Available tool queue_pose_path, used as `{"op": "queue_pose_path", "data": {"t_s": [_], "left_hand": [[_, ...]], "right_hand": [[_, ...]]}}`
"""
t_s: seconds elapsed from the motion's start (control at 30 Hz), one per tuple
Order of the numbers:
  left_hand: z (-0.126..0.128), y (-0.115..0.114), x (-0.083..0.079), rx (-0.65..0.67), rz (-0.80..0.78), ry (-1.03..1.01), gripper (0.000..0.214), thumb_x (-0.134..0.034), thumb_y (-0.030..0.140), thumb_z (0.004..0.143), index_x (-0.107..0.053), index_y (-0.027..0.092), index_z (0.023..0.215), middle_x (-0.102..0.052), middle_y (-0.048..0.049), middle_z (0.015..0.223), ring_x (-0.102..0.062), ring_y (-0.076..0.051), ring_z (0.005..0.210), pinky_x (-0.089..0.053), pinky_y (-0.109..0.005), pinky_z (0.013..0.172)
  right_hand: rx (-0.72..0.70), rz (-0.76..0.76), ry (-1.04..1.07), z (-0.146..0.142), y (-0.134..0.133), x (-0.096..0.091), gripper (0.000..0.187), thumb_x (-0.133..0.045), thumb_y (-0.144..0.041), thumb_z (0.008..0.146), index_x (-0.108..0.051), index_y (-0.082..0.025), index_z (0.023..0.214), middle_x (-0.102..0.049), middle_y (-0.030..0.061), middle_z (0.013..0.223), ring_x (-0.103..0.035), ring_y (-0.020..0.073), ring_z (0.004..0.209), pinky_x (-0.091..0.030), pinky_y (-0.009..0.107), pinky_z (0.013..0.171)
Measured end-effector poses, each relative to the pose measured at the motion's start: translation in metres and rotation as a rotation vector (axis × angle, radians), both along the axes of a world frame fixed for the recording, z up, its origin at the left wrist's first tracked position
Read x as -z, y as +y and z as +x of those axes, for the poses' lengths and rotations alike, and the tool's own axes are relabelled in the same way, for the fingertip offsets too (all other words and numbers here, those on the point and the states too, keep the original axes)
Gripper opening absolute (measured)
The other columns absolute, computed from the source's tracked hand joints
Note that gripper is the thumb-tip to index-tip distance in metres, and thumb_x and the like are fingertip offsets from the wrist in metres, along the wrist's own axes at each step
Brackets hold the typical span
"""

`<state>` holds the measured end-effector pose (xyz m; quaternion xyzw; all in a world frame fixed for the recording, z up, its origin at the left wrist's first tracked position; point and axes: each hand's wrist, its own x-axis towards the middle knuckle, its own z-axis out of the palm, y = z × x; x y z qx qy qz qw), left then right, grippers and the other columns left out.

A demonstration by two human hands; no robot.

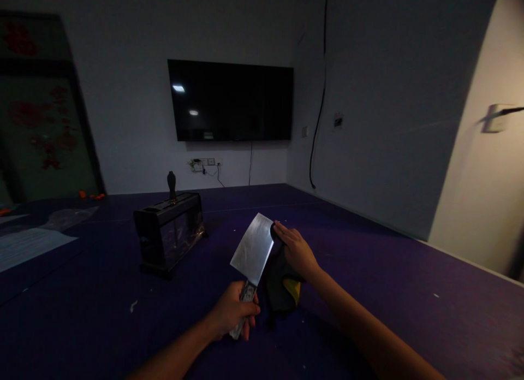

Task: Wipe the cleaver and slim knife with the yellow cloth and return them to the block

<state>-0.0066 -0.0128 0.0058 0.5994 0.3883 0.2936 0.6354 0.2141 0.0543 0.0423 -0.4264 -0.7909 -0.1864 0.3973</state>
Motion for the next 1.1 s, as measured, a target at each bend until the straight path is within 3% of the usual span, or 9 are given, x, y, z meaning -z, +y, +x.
{"op": "queue_pose_path", "data": {"t_s": [0.2, 0.47, 0.63, 0.93, 1.1], "left_hand": [[0.0, -0.001, -0.001, -0.026, 0.002, 0.018, 0.024, -0.058, 0.022, 0.061, -0.043, 0.016, 0.08, -0.053, 0.0051, 0.046, -0.045, -0.01, 0.027, -0.032, -0.017, 0.029], [0.0, -0.002, -0.003, -0.009, 0.0, 0.014, 0.022, -0.055, 0.018, 0.06, -0.044, 0.016, 0.079, -0.053, 0.0053, 0.045, -0.046, -0.011, 0.027, -0.033, -0.017, 0.029], [0.002, -0.003, -0.004, -0.001, 0.004, 0.008, 0.02, -0.054, 0.017, 0.06, -0.044, 0.016, 0.077, -0.053, 0.005, 0.045, -0.046, -0.01, 0.027, -0.032, -0.017, 0.028], [0.001, -0.002, -0.003, 0.005, -0.003, 0.005, 0.022, -0.055, 0.018, 0.06, -0.044, 0.016, 0.079, -0.054, 0.0049, 0.045, -0.046, -0.011, 0.027, -0.032, -0.017, 0.028], [0.001, -0.001, -0.002, 0.005, -0.015, -0.009, 0.022, -0.055, 0.018, 0.06, -0.044, 0.016, 0.079, -0.054, 0.0044, 0.045, -0.046, -0.011, 0.027, -0.032, -0.018, 0.027]], "right_hand": [[0.038, -0.053, -0.024, -0.003, -0.002, 0.001, 0.07, -0.035, 0.0, 0.064, -0.033, -0.017, 0.133, -0.033, 0.0072, 0.138, -0.043, 0.0223, 0.113, -0.038, 0.041, 0.091], [0.132, -0.043, -0.085, -0.009, -0.01, -0.002, 0.063, -0.034, 0.001, 0.067, -0.039, -0.013, 0.129, -0.04, 0.0065, 0.134, -0.05, 0.0215, 0.092, -0.046, 0.035, 0.082], [0.163, -0.009, -0.089, -0.01, -0.012, -0.001, 0.062, -0.035, 0.002, 0.067, -0.041, -0.012, 0.126, -0.043, 0.0081, 0.131, -0.05, 0.0225, 0.09, -0.048, 0.036, 0.079], [0.106, 0.088, -0.018, -0.013, -0.01, 0.01, 0.051, -0.036, -0.003, 0.072, -0.046, -0.008, 0.121, -0.044, 0.0149, 0.129, -0.047, 0.025, 0.106, -0.044, 0.04, 0.086], [0.074, 0.135, 0.07, -0.011, -0.006, 0.014, 0.045, -0.037, -0.006, 0.074, -0.051, -0.012, 0.116, -0.051, 0.0135, 0.123, -0.049, 0.024, 0.107, -0.042, 0.042, 0.088]]}}
